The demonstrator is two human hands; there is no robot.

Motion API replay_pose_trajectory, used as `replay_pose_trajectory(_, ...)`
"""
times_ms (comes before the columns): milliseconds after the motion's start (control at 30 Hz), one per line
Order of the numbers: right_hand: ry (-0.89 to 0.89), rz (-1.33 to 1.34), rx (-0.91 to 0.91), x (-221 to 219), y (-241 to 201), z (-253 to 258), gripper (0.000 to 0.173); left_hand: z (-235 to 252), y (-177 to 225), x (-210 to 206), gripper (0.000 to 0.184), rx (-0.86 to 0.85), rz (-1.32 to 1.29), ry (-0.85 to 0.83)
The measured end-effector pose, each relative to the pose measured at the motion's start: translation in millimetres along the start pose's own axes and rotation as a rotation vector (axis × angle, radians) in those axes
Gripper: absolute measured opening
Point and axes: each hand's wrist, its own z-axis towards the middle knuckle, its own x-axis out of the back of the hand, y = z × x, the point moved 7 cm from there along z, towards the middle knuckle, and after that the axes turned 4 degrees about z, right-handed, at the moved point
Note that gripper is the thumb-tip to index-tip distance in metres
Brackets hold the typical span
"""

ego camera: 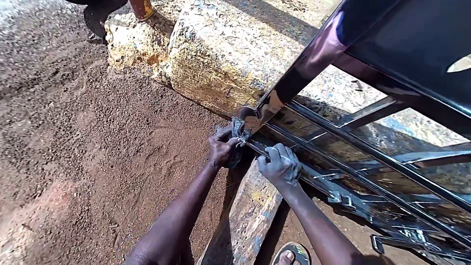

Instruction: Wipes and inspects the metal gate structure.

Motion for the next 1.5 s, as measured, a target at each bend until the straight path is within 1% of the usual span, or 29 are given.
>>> replay_pose_trajectory(67, 0.000, 0.019, 0.006, 0.4, 0.7, -0.7, 0.025, 1.1, -2.9, 1.3, 0.032, 0.034, -0.044, 0.027)
replay_pose_trajectory(133, -0.027, 0.059, 0.023, 2.7, 3.5, -2.2, 0.025, 0.1, -5.9, 2.0, 0.031, 0.047, -0.020, 0.027)
replay_pose_trajectory(267, -0.118, 0.152, 0.079, 9.4, 17.9, -10.3, 0.027, 3.2, -5.9, 6.1, 0.028, 0.103, 0.088, -0.043)
replay_pose_trajectory(333, -0.119, 0.170, 0.101, 12.1, 21.6, -12.9, 0.026, 5.2, 2.3, 8.1, 0.024, 0.110, 0.123, -0.056)
replay_pose_trajectory(433, -0.079, 0.173, 0.092, 11.9, 22.0, -12.8, 0.026, 5.1, 33.8, 5.6, 0.016, 0.080, 0.181, 0.027)
replay_pose_trajectory(467, -0.067, 0.164, 0.084, 11.8, 21.4, -13.6, 0.027, 3.4, 50.9, 0.0, 0.016, 0.018, 0.273, -0.004)
replay_pose_trajectory(533, -0.047, 0.143, 0.072, 11.8, 19.5, -13.2, 0.028, -5.3, 84.0, -20.7, 0.024, -0.156, 0.594, -0.180)
replay_pose_trajectory(600, -0.039, 0.137, 0.068, 11.8, 18.4, -12.7, 0.029, -17.3, 98.3, -38.1, 0.025, -0.276, 0.919, -0.314)
replay_pose_trajectory(633, -0.042, 0.137, 0.066, 12.1, 18.1, -12.3, 0.028, -21.2, 100.9, -44.6, 0.022, -0.303, 1.017, -0.342)
replay_pose_trajectory(667, -0.043, 0.137, 0.059, 11.8, 17.5, -11.2, 0.027, -22.2, 101.9, -50.3, 0.020, -0.295, 1.083, -0.345)
replay_pose_trajectory(733, -0.059, 0.127, 0.038, 11.9, 15.5, -9.7, 0.025, -19.6, 100.1, -56.6, 0.016, -0.264, 1.132, -0.257)
replay_pose_trajectory(767, -0.070, 0.125, 0.027, 12.4, 14.5, -10.2, 0.025, -20.9, 97.2, -56.0, 0.017, -0.259, 1.119, -0.191)
replay_pose_trajectory(900, -0.059, 0.121, 0.042, 13.2, 14.7, -8.8, 0.025, -33.5, 83.6, -47.7, 0.017, -0.393, 0.933, 0.134)
replay_pose_trajectory(1033, -0.044, 0.115, 0.043, 14.9, 15.2, -10.9, 0.023, -37.5, 71.7, -45.1, 0.017, -0.369, 0.781, 0.328)
replay_pose_trajectory(1100, -0.045, 0.115, 0.034, 14.7, 14.2, -10.3, 0.022, -35.8, 67.6, -43.4, 0.018, -0.274, 0.709, 0.385)
replay_pose_trajectory(1200, -0.049, 0.124, 0.034, 13.6, 14.7, -10.7, 0.020, -37.6, 60.2, -43.0, 0.019, -0.003, 0.550, 0.495)
replay_pose_trajectory(1267, -0.044, 0.125, 0.039, 12.5, 16.2, -9.8, 0.021, -36.3, 50.8, -40.2, 0.016, 0.251, 0.414, 0.611)
replay_pose_trajectory(1300, -0.039, 0.127, 0.038, 12.1, 17.0, -10.1, 0.021, -35.6, 38.8, -33.6, 0.016, 0.420, 0.333, 0.667)
replay_pose_trajectory(1333, -0.036, 0.130, 0.034, 12.5, 16.7, -11.9, 0.021, -38.1, 21.4, -22.9, 0.020, 0.566, 0.269, 0.692)
replay_pose_trajectory(1367, -0.037, 0.130, 0.029, 13.2, 15.7, -14.4, 0.022, -44.2, 7.0, -13.5, 0.022, 0.650, 0.242, 0.668)
replay_pose_trajectory(1400, -0.030, 0.123, 0.028, 12.4, 15.9, -14.2, 0.023, -50.5, 2.2, -9.9, 0.023, 0.657, 0.216, 0.616)
replay_pose_trajectory(1433, -0.010, 0.106, 0.033, 10.3, 16.8, -11.0, 0.024, -55.1, 9.2, -12.4, 0.022, 0.613, 0.173, 0.570)
replay_pose_trajectory(1500, -0.010, 0.096, 0.035, 8.6, 17.3, -11.4, 0.025, -66.2, 35.5, -22.5, 0.017, 0.462, 0.081, 0.567)
